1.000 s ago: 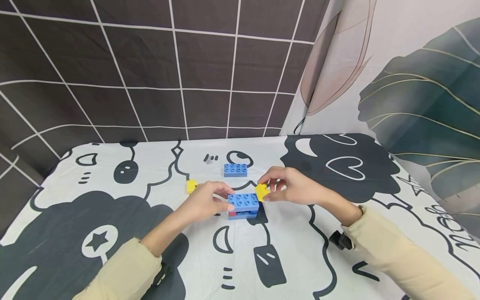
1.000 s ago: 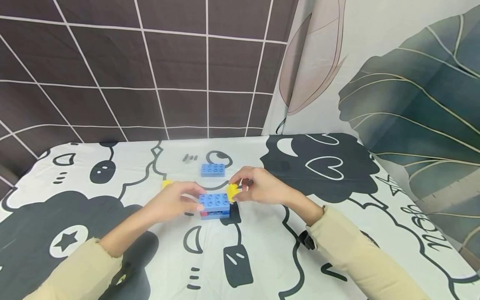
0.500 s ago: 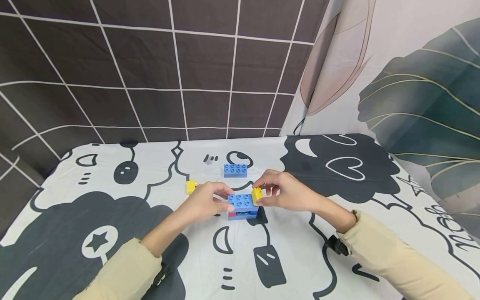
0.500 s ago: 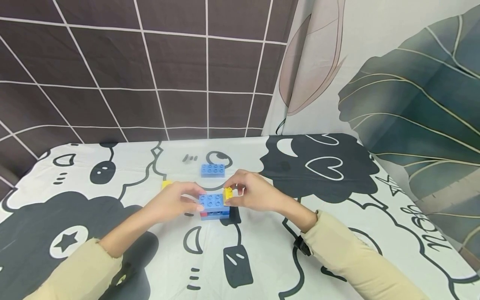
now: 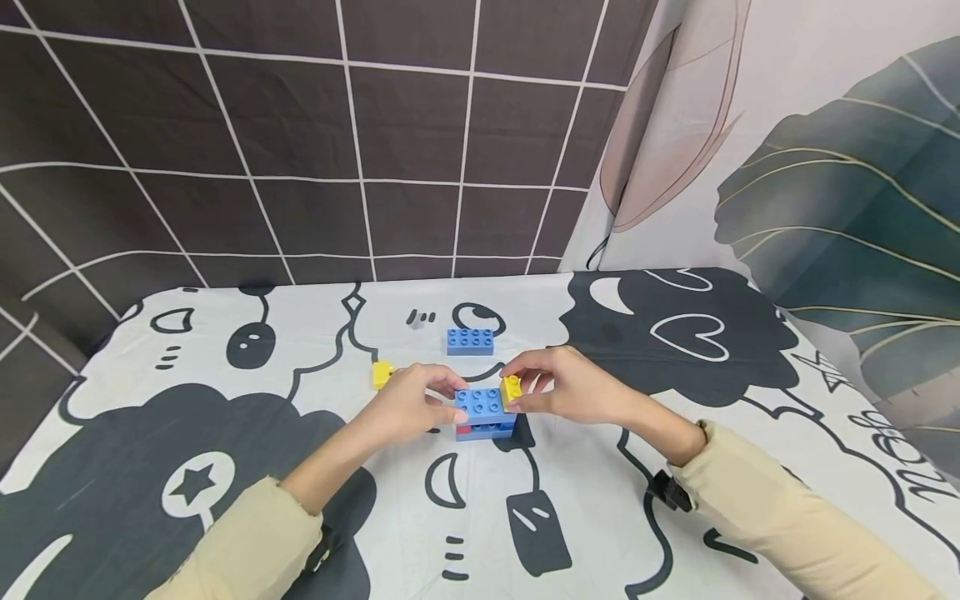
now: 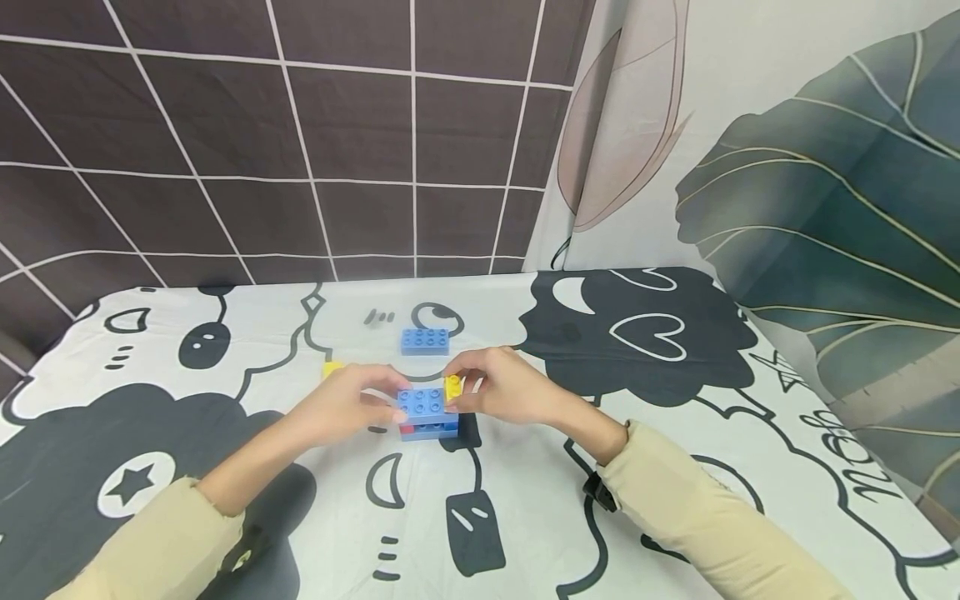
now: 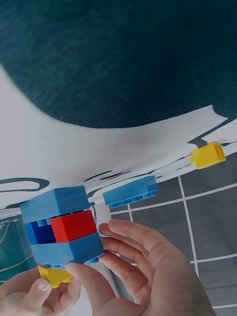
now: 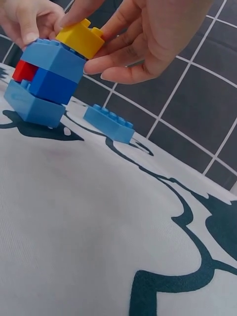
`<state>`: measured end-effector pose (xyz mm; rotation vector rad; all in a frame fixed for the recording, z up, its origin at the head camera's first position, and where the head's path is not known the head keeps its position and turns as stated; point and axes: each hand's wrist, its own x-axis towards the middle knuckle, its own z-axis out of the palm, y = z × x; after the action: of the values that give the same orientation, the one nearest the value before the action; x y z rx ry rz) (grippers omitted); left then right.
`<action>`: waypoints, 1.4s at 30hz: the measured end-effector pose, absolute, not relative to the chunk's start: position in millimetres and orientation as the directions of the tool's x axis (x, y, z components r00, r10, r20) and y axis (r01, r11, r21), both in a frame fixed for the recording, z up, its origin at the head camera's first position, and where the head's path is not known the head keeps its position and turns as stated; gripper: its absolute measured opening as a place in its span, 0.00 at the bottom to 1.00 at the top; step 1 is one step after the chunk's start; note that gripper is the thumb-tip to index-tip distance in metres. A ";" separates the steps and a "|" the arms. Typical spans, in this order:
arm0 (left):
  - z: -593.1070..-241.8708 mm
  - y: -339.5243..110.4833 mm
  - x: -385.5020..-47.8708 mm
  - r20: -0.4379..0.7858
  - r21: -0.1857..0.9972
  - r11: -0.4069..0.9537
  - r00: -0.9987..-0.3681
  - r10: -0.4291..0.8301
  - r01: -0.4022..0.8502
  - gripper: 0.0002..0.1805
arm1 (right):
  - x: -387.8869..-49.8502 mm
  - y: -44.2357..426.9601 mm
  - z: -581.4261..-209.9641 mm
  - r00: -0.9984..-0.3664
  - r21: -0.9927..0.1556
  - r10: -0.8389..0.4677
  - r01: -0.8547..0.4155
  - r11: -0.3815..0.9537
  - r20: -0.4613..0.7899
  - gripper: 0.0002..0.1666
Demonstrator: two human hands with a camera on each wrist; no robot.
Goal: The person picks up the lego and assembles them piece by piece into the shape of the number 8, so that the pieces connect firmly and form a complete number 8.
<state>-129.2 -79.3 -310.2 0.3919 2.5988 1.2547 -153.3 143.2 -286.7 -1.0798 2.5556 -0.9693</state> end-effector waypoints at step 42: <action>-291.8 -126.4 -152.8 0.002 0.756 0.611 -0.934 0.358 0.235 0.21 | -155.0 145.2 -297.6 -0.716 -0.689 -0.682 -0.569 0.450 0.147 0.20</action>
<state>-152.8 -126.4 -291.8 0.4973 2.6828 1.2268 -155.0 145.2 -297.6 -1.1061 2.5426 -1.1186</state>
